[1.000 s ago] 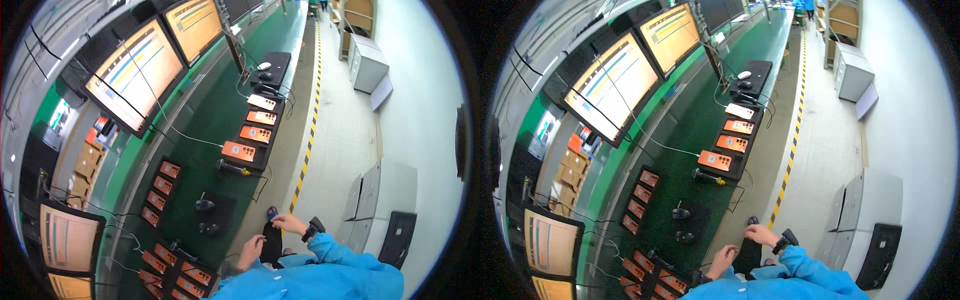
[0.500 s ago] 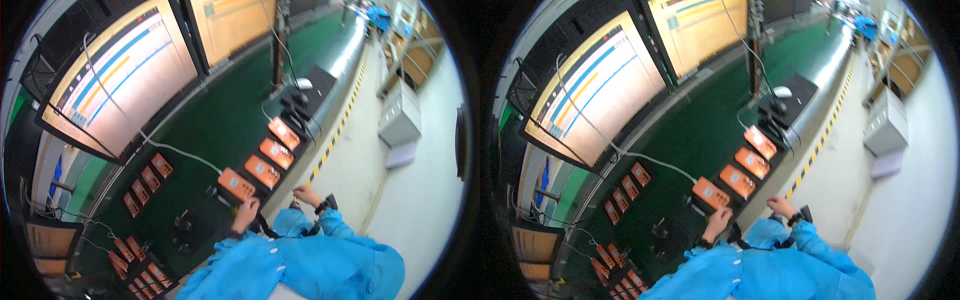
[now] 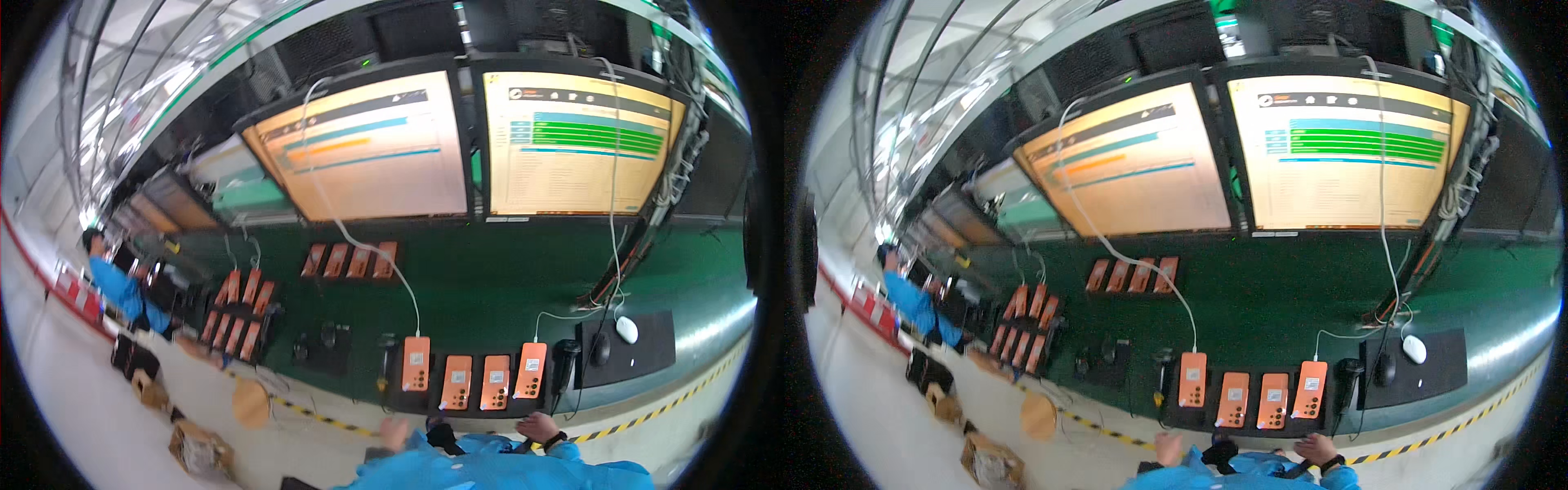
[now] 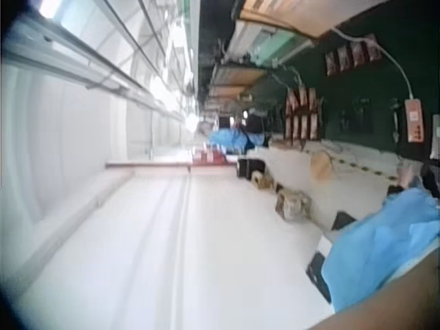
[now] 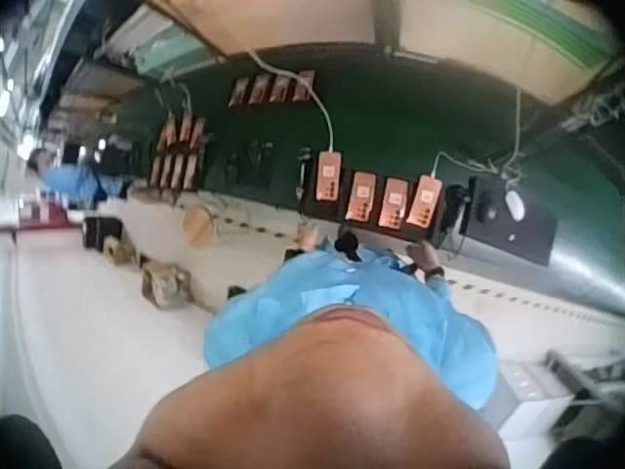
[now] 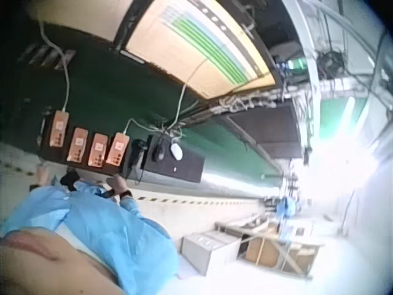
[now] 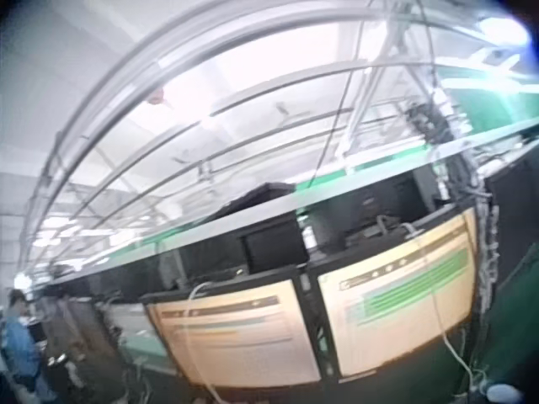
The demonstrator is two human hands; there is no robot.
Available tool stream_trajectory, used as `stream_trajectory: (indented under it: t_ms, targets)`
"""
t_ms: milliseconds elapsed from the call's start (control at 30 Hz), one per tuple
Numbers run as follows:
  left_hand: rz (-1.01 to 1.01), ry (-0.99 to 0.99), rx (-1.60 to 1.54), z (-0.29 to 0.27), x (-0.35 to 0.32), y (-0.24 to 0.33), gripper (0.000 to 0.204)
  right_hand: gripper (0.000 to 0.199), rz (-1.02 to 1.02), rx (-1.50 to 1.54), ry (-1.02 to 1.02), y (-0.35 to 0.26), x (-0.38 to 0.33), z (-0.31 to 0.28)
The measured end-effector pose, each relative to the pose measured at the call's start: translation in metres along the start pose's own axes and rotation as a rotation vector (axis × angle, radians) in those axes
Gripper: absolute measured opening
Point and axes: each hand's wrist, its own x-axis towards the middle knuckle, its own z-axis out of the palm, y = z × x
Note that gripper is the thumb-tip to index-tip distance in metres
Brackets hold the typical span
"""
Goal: Scanning barcodes on multiple smartphones and connecting them to charging cables at a factory workstation.
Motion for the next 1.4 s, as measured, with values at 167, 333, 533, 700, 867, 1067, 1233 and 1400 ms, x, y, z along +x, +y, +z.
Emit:
stream_trajectory:
  t_ms: [167, 333, 533, 700, 867, 1067, 1233, 1400]
  targets:
    - [0.554, -0.429, -0.343, -0.008, 0.006, 0.024, 0.024, 0.027, 0.046, 0.204, -0.109, -0.017, 0.014, 0.041]
    - [0.776, -0.267, 0.111, -0.006, 0.032, 0.081, 0.013, 0.017, -0.726, -0.754, -0.135, -0.028, 0.058, 0.036]
    - [-0.135, -0.458, -1.020, 0.005, 0.043, 0.147, 0.034, 0.028, -0.504, -0.506, -0.040, -0.089, -0.017, 0.154]
    - [0.821, -0.211, -0.261, 0.013, 0.064, 0.152, 0.030, 0.030, -1.032, -1.063, 0.673, -0.105, 0.022, 0.136]
    - [1.084, -0.408, 0.185, 0.000, 0.075, 0.172, 0.039, 0.045, -1.273, -1.226, 0.855, -0.145, 0.054, 0.153]
    - [1.177, -0.228, 0.364, 0.002, 0.087, 0.168, 0.042, 0.053, -1.322, -1.391, 0.772, -0.210, 0.099, 0.182]
    - [1.199, -0.296, 0.468, -0.003, 0.083, 0.166, 0.044, 0.062, -1.364, -1.405, 0.839, -0.252, 0.151, 0.195]
    - [1.108, -0.356, 0.494, -0.010, 0.061, 0.140, 0.045, 0.057, -0.921, -1.589, 0.615, -0.242, 0.111, 0.222]
